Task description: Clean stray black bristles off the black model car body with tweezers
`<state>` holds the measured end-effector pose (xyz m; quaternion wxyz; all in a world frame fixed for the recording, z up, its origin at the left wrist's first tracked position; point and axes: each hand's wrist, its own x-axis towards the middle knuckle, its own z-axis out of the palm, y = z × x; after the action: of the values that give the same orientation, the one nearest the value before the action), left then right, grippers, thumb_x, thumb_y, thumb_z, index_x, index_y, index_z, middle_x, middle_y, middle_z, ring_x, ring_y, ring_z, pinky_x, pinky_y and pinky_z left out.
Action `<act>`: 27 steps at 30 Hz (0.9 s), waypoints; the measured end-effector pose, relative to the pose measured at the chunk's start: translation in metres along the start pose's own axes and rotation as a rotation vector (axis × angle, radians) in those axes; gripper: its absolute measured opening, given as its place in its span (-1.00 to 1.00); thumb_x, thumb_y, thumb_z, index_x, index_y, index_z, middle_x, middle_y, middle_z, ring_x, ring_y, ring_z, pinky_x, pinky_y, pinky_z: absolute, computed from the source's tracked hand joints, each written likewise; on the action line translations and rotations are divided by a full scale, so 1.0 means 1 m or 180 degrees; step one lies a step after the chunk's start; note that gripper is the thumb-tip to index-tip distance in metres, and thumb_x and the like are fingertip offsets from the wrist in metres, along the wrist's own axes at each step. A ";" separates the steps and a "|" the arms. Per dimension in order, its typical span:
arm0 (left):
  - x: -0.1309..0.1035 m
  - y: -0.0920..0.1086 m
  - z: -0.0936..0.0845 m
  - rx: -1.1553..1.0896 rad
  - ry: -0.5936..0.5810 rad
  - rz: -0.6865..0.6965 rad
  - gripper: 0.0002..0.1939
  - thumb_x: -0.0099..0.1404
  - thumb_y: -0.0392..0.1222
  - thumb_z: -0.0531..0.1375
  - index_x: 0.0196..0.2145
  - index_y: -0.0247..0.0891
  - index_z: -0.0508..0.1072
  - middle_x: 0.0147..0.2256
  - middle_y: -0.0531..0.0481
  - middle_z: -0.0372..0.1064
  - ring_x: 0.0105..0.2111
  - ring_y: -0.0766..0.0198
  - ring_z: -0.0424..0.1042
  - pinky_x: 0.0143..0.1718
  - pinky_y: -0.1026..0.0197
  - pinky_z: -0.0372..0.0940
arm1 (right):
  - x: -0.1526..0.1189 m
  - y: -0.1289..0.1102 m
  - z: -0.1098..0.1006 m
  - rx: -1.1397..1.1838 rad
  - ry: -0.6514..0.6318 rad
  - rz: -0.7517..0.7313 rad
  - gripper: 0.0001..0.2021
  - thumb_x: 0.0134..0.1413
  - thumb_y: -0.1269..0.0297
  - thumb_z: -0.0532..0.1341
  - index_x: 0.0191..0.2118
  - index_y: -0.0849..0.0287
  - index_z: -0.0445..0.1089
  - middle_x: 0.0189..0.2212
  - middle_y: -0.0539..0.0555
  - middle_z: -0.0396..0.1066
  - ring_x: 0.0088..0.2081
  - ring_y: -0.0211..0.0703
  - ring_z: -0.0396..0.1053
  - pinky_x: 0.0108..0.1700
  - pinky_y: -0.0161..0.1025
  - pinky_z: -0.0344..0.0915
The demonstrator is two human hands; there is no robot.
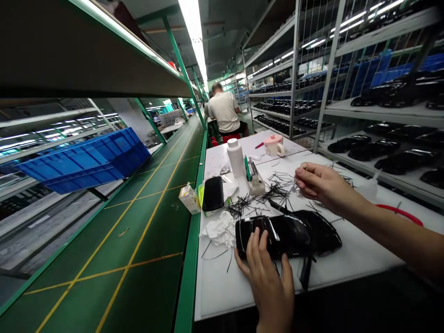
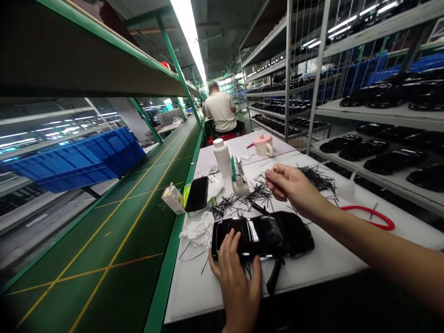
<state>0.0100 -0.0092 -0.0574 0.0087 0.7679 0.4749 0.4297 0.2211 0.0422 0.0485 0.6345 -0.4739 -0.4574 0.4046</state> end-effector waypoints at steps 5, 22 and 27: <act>0.003 0.002 -0.004 0.0208 -0.0175 0.0109 -0.56 0.32 -0.32 0.11 0.15 -0.33 0.24 0.14 -0.28 0.34 0.19 0.04 0.28 0.33 -0.20 -0.28 | -0.052 0.018 0.001 0.0224 0.0193 0.0277 -0.60 0.07 -0.06 0.33 -0.44 0.14 0.22 -0.60 -0.10 0.24 -0.68 -0.45 0.01 -0.64 -0.40 -0.08; 0.004 0.003 -0.004 0.0196 -0.0257 0.0074 -0.53 0.31 -0.31 0.11 0.17 -0.31 0.21 0.14 -0.28 0.33 0.20 0.03 0.27 0.34 -0.19 -0.30 | -0.102 0.047 0.011 -0.1963 0.0122 -0.0660 -0.76 0.32 0.12 0.08 -0.37 0.08 0.26 -0.58 -0.04 0.29 -0.58 -0.25 0.26 -0.51 -0.30 0.22; 0.000 -0.001 -0.008 -0.0150 -0.0231 0.0000 -0.55 0.35 -0.27 0.03 0.19 -0.30 0.18 0.20 -0.28 0.25 0.28 0.02 0.13 0.35 -0.23 -0.29 | -0.102 0.047 0.012 -0.2163 -0.0011 -0.0986 -0.81 0.33 0.19 0.07 -0.35 0.08 0.23 -0.56 -0.06 0.27 -0.57 -0.26 0.26 -0.50 -0.31 0.23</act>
<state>0.0039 -0.0114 -0.0528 0.0440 0.7826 0.4640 0.4127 0.1793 -0.0413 -0.0160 0.4940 -0.5819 -0.6329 0.1296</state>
